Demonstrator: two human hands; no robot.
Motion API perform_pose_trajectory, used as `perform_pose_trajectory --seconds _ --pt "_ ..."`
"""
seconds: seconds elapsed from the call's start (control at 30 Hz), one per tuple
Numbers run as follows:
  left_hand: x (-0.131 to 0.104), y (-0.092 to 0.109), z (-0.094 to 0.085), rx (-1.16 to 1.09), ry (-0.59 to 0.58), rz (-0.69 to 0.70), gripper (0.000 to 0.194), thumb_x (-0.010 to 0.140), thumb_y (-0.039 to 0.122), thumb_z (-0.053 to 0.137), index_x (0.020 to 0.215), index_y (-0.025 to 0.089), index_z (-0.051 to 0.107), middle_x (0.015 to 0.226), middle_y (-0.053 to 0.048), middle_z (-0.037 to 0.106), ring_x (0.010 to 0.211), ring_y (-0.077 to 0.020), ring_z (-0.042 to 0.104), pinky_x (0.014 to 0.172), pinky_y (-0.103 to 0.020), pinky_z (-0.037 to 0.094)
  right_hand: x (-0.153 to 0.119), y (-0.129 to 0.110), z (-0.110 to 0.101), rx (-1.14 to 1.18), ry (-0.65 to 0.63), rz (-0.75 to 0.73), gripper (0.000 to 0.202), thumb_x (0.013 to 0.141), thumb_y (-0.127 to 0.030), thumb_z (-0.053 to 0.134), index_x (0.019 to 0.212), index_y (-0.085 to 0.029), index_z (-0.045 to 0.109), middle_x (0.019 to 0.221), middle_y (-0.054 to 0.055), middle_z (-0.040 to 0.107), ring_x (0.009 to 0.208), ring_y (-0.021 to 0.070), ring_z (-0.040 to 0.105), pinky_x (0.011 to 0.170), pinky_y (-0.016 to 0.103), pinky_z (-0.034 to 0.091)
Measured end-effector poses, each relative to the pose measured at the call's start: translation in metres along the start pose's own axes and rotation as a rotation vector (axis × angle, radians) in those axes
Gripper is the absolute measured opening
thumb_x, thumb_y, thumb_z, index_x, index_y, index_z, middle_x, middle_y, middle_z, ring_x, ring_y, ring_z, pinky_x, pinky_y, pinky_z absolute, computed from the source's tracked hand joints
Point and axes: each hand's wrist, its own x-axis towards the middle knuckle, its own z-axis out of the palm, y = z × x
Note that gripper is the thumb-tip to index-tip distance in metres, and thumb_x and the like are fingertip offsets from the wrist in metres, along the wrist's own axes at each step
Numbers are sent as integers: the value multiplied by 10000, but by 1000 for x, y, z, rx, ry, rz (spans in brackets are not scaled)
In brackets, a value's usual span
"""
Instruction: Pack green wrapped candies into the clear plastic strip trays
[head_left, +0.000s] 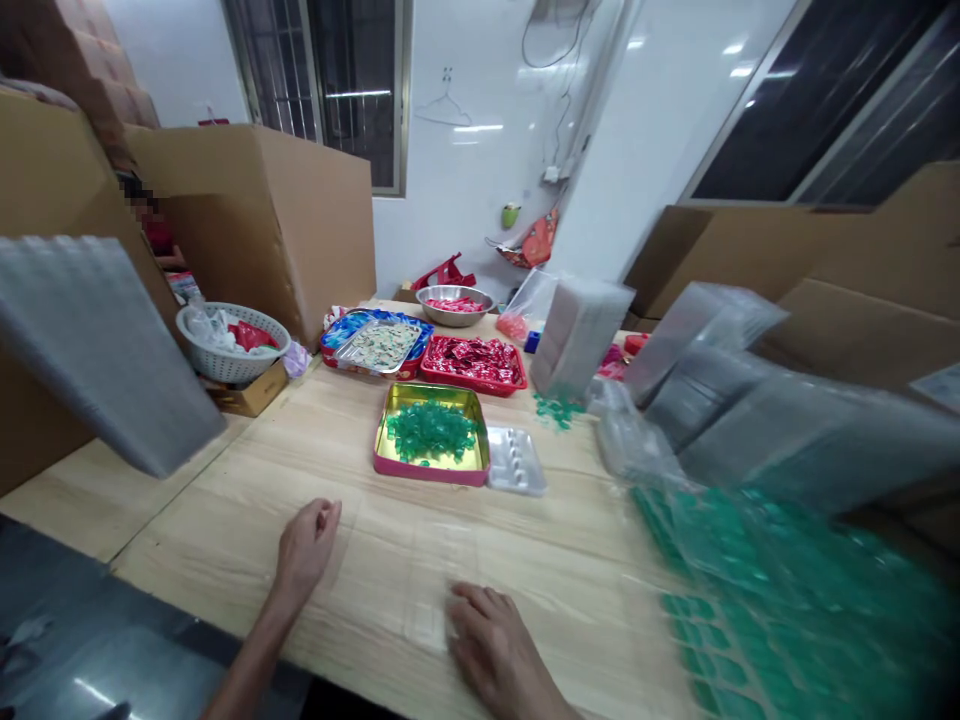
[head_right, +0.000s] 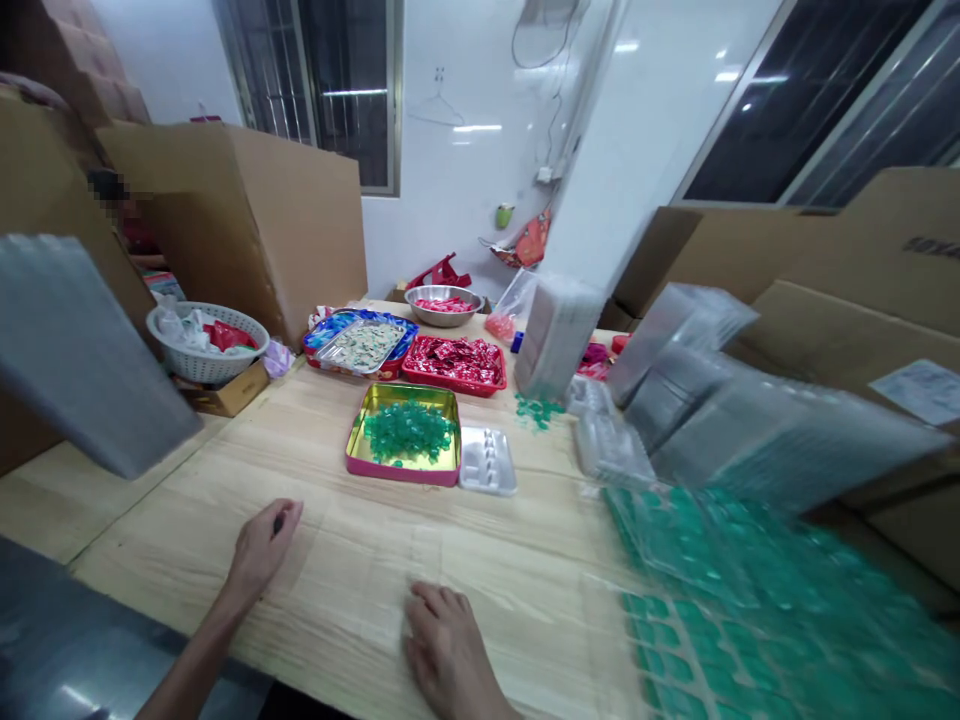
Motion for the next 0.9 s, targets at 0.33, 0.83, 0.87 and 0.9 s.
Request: perform_pose_trajectory --seconds 0.33,0.83,0.87,0.9 --pt "-44 71 65 -1124 -588 -342 510 808 605 345 985 149 487 748 -66 636 685 -166 605 632 -280 431 63 -19 -28 430 199 65 119 772 -182 524 845 -185 618 773 34 615 709 155 563 678 271 446" --pt "-53 83 76 -1070 -545 -237 343 649 429 658 823 158 540 761 -44 638 670 -153 610 642 -284 460 64 18 -12 1031 122 280 167 627 -243 681 767 -167 631 638 2 610 587 130 529 585 254 431" --pt "-54 83 76 -1024 -535 -230 309 630 395 675 773 153 545 714 -28 623 627 -139 600 605 -267 458 63 19 -13 1063 126 297 185 618 -260 699 762 -165 632 629 1 608 578 129 529 574 251 431" --pt "-54 83 77 -978 -529 -240 292 618 383 676 730 149 543 662 -13 605 576 -127 585 558 -253 450 62 19 -14 1054 147 303 191 610 -267 711 752 -165 634 628 2 606 577 130 528 570 250 430"
